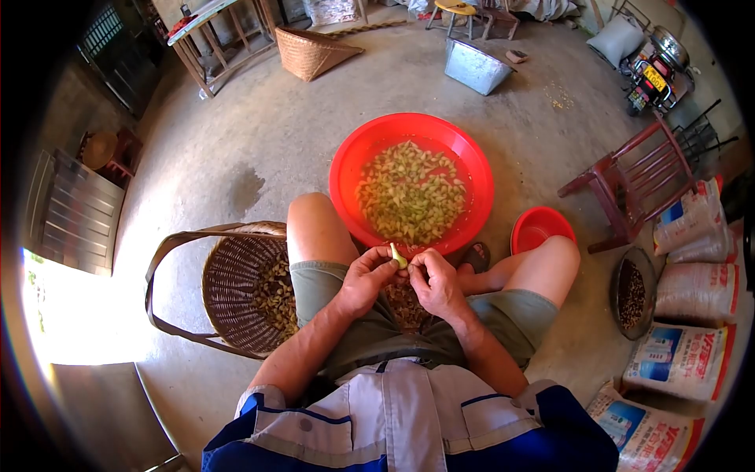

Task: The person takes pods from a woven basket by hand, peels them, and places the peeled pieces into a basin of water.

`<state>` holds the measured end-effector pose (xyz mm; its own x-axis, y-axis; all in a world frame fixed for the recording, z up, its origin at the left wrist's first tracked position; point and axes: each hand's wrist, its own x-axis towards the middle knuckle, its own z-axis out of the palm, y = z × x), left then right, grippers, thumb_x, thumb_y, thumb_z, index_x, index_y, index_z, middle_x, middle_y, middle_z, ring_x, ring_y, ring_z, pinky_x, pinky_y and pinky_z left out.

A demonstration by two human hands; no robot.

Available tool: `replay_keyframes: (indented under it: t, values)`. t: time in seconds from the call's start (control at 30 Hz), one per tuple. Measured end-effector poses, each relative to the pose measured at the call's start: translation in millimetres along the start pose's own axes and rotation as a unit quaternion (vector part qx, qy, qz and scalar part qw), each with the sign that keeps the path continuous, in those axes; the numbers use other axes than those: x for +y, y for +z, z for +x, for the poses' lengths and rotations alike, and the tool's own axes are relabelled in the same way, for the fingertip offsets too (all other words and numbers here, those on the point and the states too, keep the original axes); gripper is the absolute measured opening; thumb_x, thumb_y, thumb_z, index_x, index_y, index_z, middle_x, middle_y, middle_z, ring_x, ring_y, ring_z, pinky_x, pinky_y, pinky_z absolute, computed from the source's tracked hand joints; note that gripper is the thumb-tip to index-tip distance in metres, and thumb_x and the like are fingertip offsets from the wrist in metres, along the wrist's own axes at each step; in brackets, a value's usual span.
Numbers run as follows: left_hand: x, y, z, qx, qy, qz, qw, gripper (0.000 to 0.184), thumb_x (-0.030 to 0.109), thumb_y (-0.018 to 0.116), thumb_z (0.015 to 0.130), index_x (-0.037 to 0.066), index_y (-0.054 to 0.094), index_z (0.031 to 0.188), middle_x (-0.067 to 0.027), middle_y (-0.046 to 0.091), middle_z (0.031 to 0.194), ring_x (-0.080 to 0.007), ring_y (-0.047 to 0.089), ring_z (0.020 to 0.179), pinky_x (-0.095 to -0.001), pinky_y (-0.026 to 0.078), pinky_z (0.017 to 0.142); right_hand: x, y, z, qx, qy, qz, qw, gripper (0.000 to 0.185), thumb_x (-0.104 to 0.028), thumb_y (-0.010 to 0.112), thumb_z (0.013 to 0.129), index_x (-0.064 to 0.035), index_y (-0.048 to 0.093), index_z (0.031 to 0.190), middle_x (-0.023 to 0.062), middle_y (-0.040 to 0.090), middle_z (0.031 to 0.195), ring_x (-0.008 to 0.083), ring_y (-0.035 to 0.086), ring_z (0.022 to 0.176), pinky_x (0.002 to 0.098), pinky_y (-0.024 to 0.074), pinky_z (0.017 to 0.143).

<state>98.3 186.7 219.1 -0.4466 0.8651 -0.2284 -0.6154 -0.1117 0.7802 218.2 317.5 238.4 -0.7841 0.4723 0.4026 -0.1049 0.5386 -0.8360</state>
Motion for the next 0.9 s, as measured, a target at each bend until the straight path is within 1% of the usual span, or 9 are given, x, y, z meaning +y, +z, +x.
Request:
replay_keyframes:
  t: [0.13, 0.2, 0.3, 0.4, 0.5, 0.63, 0.7, 0.8, 0.9]
  values:
    - [3, -3, -1, -0.046, -0.010, -0.079, 0.996, 0.022, 0.008, 0.052, 0.097, 0.004, 0.054, 0.119, -0.0078, 0.062, 0.109, -0.0192, 0.064, 0.096, -0.0315, 0.054, 0.084, 11, -3, -3, 0.010, 0.032, -0.019, 0.999, 0.013, 0.000, 0.065, 0.083, 0.0008, 0.053, 0.089, 0.0170, 0.059, 0.081, 0.0311, 0.061, 0.066, 0.0360, 0.0478, 0.059]
    - [8, 1, -3, -0.043, -0.025, -0.077, 0.996, 0.023, 0.007, 0.051, 0.097, 0.004, 0.054, 0.120, -0.0084, 0.062, 0.110, -0.0196, 0.064, 0.097, -0.0315, 0.054, 0.084, 10, -8, -2, -0.001, 0.067, -0.029, 0.997, 0.015, -0.001, 0.066, 0.083, 0.0014, 0.053, 0.089, 0.0183, 0.060, 0.082, 0.0298, 0.061, 0.065, 0.0359, 0.0483, 0.059]
    - [11, 7, -4, -0.025, -0.032, -0.068, 0.997, 0.025, 0.005, 0.051, 0.097, 0.004, 0.053, 0.121, -0.0089, 0.062, 0.112, -0.0198, 0.064, 0.097, -0.0316, 0.054, 0.084, 5, -11, 0, 0.011, 0.081, -0.032, 0.996, 0.012, -0.002, 0.066, 0.085, 0.0001, 0.056, 0.092, 0.0112, 0.062, 0.079, 0.0199, 0.061, 0.064, 0.0328, 0.0480, 0.058]
    - [3, 6, -1, -0.014, -0.008, -0.020, 1.000, 0.025, 0.003, 0.053, 0.096, 0.005, 0.054, 0.120, -0.0084, 0.062, 0.111, -0.0192, 0.064, 0.097, -0.0308, 0.054, 0.083, -11, -10, 5, 0.005, 0.231, 0.187, 0.955, 0.007, -0.005, 0.063, 0.089, -0.0015, 0.059, 0.094, 0.0015, 0.060, 0.076, 0.0088, 0.056, 0.064, 0.0259, 0.0448, 0.054]
    - [-2, 4, 1, -0.012, 0.010, 0.047, 0.999, 0.024, 0.002, 0.056, 0.094, 0.005, 0.055, 0.117, -0.0071, 0.063, 0.109, -0.0170, 0.064, 0.096, -0.0293, 0.053, 0.081, 1, -5, 2, -0.025, 0.265, 0.285, 0.921, 0.006, -0.008, 0.061, 0.092, -0.0028, 0.060, 0.096, -0.0028, 0.057, 0.077, 0.0034, 0.050, 0.064, 0.0194, 0.0400, 0.053]
    - [-3, 5, 0, -0.015, 0.024, 0.109, 0.994, 0.020, 0.001, 0.060, 0.092, 0.005, 0.056, 0.111, -0.0050, 0.063, 0.105, -0.0135, 0.061, 0.094, -0.0271, 0.052, 0.078, 5, -1, 0, -0.017, 0.317, 0.315, 0.894, 0.010, -0.012, 0.063, 0.092, -0.0029, 0.060, 0.095, -0.0003, 0.058, 0.077, 0.0042, 0.048, 0.062, 0.0182, 0.0380, 0.054]
    - [-4, 5, 0, -0.013, 0.026, 0.098, 0.995, 0.020, 0.000, 0.060, 0.092, 0.004, 0.057, 0.111, -0.0044, 0.064, 0.104, -0.0126, 0.061, 0.094, -0.0268, 0.052, 0.080, 11, 2, -2, -0.012, 0.340, 0.329, 0.881, 0.010, -0.012, 0.064, 0.091, -0.0034, 0.060, 0.094, 0.0003, 0.059, 0.077, 0.0046, 0.049, 0.062, 0.0185, 0.0388, 0.054]
    - [-7, 4, -1, -0.009, 0.041, 0.087, 0.995, 0.019, -0.001, 0.060, 0.091, 0.004, 0.058, 0.110, -0.0040, 0.064, 0.103, -0.0121, 0.060, 0.094, -0.0266, 0.051, 0.083, 13, 6, -4, 0.005, 0.328, 0.402, 0.855, 0.010, -0.012, 0.065, 0.090, -0.0037, 0.060, 0.093, 0.0006, 0.059, 0.076, 0.0056, 0.050, 0.062, 0.0189, 0.0399, 0.054]
    - [-6, 5, -1, -0.012, 0.047, 0.073, 0.996, 0.020, -0.002, 0.059, 0.091, 0.004, 0.058, 0.110, -0.0041, 0.064, 0.103, -0.0121, 0.060, 0.095, -0.0268, 0.050, 0.085, 16, 6, -6, -0.003, 0.325, 0.402, 0.856, 0.009, -0.010, 0.065, 0.089, -0.0039, 0.060, 0.093, 0.0011, 0.060, 0.077, 0.0063, 0.051, 0.061, 0.0192, 0.0407, 0.053]
